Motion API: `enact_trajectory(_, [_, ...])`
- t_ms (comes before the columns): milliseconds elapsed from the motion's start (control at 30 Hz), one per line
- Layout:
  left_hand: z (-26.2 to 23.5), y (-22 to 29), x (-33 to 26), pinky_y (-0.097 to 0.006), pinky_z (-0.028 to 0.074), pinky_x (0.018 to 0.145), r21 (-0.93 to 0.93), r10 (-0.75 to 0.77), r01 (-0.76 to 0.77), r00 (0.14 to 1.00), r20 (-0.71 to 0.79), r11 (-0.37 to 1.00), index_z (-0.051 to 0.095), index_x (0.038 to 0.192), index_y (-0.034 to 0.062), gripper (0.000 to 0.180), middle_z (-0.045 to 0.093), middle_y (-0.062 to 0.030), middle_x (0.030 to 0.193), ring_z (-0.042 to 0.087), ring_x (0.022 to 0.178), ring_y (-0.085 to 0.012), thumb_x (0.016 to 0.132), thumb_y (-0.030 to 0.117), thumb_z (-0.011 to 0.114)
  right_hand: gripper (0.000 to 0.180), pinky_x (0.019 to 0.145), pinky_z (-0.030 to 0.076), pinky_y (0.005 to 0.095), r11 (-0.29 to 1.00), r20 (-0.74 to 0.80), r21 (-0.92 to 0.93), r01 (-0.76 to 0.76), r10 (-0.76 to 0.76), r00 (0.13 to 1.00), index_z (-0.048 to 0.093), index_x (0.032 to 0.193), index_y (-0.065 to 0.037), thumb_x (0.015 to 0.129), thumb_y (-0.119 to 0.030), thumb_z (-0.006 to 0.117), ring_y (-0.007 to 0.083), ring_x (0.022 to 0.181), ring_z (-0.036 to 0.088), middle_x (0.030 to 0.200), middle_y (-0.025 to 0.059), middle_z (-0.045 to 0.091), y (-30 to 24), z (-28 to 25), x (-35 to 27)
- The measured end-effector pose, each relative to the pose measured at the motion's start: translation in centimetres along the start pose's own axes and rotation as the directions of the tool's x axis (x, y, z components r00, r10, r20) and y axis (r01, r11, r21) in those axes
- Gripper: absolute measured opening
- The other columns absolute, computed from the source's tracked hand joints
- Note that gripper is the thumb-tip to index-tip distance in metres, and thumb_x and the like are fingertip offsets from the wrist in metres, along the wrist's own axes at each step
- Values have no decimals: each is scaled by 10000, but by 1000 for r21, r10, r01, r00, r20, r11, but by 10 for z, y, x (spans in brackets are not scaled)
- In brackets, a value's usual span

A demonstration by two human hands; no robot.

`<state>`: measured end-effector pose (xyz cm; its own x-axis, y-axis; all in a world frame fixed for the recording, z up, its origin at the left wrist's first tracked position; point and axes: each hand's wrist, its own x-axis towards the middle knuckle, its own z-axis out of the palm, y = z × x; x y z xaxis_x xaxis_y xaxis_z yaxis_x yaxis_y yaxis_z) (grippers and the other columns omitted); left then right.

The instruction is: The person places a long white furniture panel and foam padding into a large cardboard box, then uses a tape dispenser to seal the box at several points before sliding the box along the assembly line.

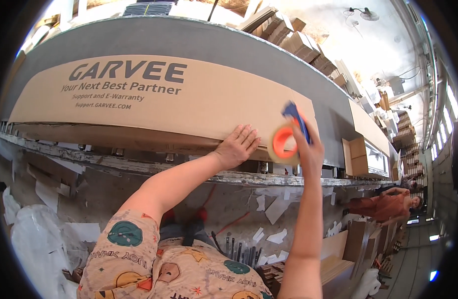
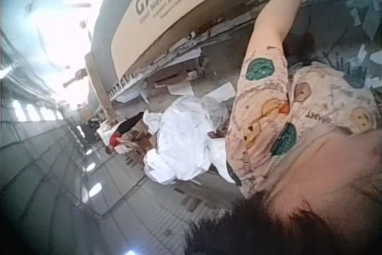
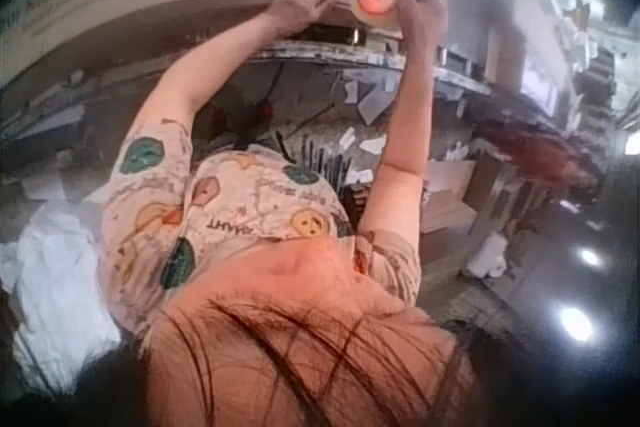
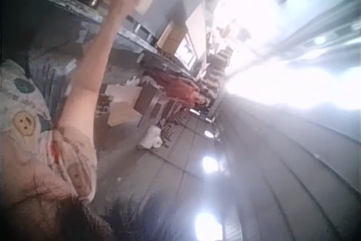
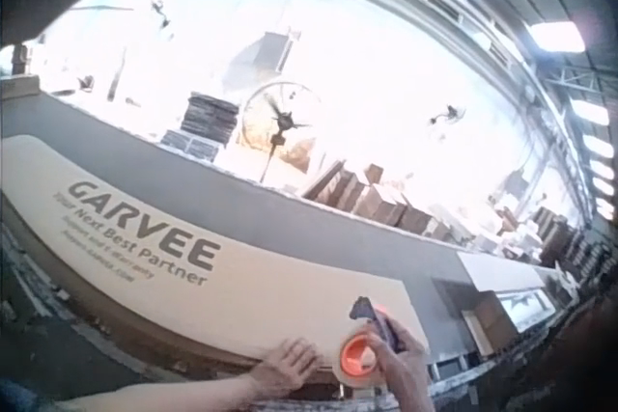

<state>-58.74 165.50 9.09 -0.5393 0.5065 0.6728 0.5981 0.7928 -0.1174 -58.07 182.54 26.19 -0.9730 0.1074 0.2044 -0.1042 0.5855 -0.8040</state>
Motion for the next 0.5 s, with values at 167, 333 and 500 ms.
enact_trajectory(167, [7,6,2,-497,383,1019,-17,33,-34,997,-75,999,599,1171,57,384,560,-162,1246,517,1176,-360,834,218,511,501,702,506,396,831,426,-537,146,118,897,664,1085,-106,728,-456,668,291,811,666,798,163,676,13,9,30])
enact_trajectory(333, [2,-2,-4,-492,407,1006,-150,59,-80,988,-141,985,650,1032,138,244,597,-150,1188,562,1119,-337,823,209,546,689,559,510,443,773,90,-610,172,-148,985,522,1316,-201,690,-407,722,401,574,580,788,231,523,77,24,-87])
enact_trajectory(500, [3,0,-1,-461,396,1030,-179,10,-29,994,-107,983,588,957,105,159,604,-140,1175,556,1150,-307,831,190,545,675,547,511,463,735,192,-661,149,-26,981,542,1295,-199,685,-431,715,403,606,590,790,239,521,117,35,-126])
